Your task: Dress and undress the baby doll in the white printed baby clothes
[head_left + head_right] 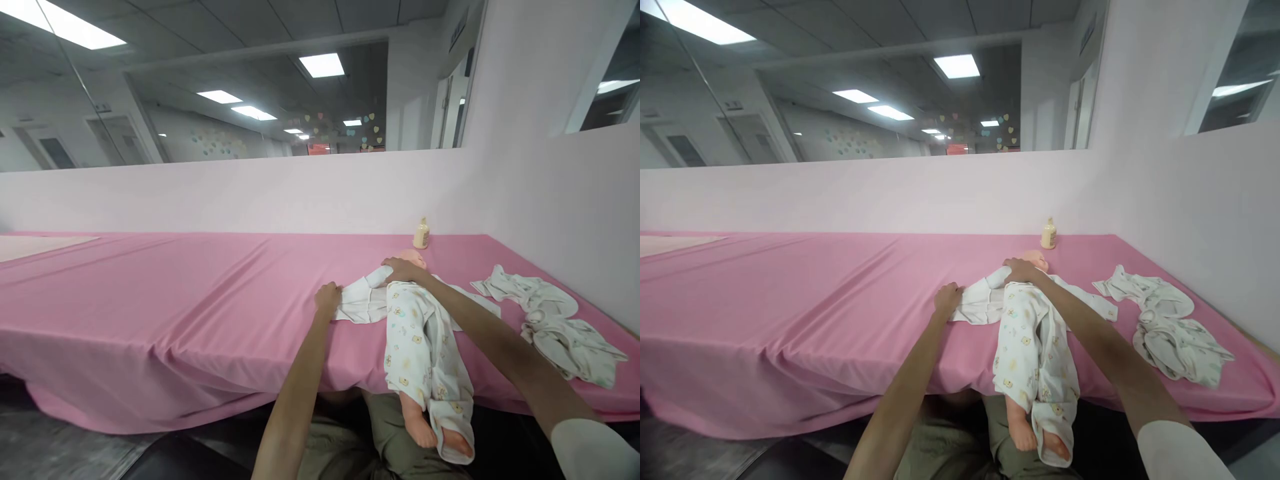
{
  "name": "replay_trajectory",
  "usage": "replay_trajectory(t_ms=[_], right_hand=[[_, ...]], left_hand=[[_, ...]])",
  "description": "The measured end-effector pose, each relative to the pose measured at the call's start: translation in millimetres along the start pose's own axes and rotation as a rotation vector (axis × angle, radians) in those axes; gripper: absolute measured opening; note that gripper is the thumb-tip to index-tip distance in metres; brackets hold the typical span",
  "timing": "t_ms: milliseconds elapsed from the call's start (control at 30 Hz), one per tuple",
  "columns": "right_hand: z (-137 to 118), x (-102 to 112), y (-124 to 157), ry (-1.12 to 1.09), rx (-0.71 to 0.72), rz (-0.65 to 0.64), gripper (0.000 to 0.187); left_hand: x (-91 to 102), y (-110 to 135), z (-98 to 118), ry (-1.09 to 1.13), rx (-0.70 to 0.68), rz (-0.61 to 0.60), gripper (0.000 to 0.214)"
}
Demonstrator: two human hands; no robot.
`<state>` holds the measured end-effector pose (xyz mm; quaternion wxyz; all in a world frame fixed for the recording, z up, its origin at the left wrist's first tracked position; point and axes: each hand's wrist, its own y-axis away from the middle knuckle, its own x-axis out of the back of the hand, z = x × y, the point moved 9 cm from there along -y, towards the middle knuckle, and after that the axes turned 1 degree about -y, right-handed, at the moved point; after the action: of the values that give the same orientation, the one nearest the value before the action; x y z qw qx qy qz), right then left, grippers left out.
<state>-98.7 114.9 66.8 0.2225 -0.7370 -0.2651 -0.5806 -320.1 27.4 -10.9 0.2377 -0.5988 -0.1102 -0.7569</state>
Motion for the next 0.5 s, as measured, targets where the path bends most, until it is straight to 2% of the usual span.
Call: replay_trajectory(t_ms=[133,233,367,500], right_hand=[[16.2,3.8,0.0,-0.132,0.014,0.007,0.072],[19.0,2.0,-2.3,-0.128,0.000,0.006,0.073],[15.3,-4.3,-4.9,-0.110,-0.018,-0.036,0.076],[2.5,-4.7,-4.5,0.012,-0.008,-0.054,0.074]], left_hand=[[0.3,2.0,1.2,-0.016,-0.013,0.000,0.040],[3.1,5.8,14.8,0.023,-0.109,0.023,0.050],[-3.8,12.5,32.5,0.103,-0.208,-0.058,0.069],[-7.9,19.6,46.0,0.059,-0.298,-0.058,0.066]])
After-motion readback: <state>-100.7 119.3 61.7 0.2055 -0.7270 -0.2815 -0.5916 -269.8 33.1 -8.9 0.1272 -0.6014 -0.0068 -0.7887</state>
